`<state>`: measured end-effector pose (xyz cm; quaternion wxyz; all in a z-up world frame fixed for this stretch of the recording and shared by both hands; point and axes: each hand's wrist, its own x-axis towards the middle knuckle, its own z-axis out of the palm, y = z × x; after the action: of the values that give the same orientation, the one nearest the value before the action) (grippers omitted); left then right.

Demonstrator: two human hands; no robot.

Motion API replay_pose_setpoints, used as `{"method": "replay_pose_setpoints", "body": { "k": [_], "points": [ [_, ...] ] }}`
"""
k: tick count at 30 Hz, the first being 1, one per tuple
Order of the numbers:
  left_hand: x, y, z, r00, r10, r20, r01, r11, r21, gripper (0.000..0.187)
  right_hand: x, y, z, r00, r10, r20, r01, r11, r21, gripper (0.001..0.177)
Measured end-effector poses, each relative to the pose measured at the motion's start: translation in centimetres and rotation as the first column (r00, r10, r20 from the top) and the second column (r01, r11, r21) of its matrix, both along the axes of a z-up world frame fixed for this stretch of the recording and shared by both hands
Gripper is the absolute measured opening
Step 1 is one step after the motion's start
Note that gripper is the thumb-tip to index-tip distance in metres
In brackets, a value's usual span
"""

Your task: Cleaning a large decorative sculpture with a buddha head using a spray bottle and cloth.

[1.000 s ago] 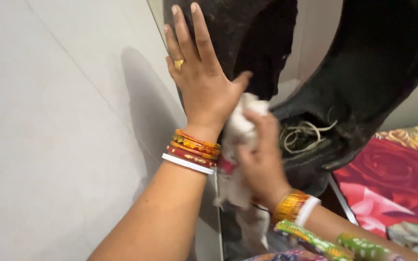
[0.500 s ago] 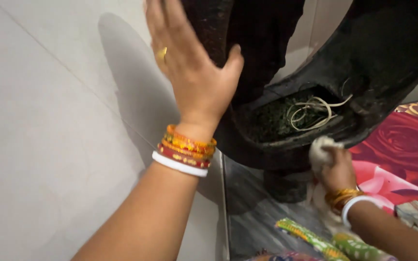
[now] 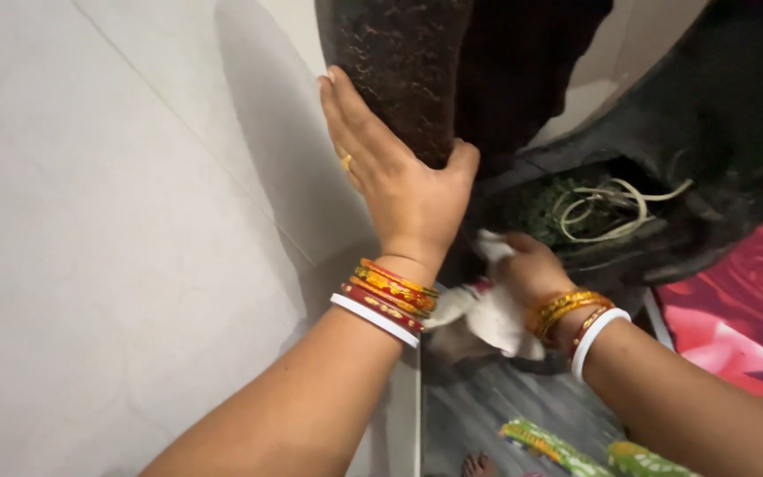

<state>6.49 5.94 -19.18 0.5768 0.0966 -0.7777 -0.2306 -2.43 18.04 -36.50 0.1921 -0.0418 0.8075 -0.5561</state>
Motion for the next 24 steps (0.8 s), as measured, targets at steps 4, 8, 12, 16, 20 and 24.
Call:
{"method": "replay_pose_setpoints", "body": {
  "k": [4, 8, 12, 16, 20, 24],
  "points": [
    [-0.1, -0.1, 0.2, 0.999, 0.018, 0.034, -0.019, 1.0, 0.02, 0.123, 4.9, 0.6, 7.7, 0.961, 0.114, 0.254, -0.002, 0.915, -0.403, 0.057],
    [-0.2, -0.6, -0.3, 1.0, -0.006, 0.016, 0.007, 1.0, -0.013, 0.125, 3.7, 4.5, -3.6, 0.988, -0.112, -0.107, 0.079, 0.957, -0.278, 0.06],
    [0.2, -0.5, -0.7, 0.998, -0.023, 0.051, 0.024, 1.0, -0.017, 0.126, -4.8, 7.8, -15.6, 0.938, -0.316, 0.142, 0.345, 0.89, -0.299, 0.052],
    [0.1, -0.3, -0.6, 1.0, -0.003, 0.018, 0.003, 1.0, -0.019, 0.125, -6.3, 4.9, -15.1, 0.62, -0.361, 0.696, 0.616, 0.774, -0.147, 0.029],
    [0.1, -0.2, -0.5, 1.0, -0.006, 0.025, 0.006, 1.0, -0.006, 0.123, -6.0, 1.3, -16.1, 0.571, -0.052, 0.819, 0.442, 0.861, -0.253, 0.029],
    [0.0, -0.2, -0.5, 0.999, 0.038, 0.024, -0.038, 0.999, -0.023, 0.127, 1.1, -4.1, -5.8, 0.375, 0.245, 0.894, 0.714, 0.539, -0.447, 0.027]
  ]
}}
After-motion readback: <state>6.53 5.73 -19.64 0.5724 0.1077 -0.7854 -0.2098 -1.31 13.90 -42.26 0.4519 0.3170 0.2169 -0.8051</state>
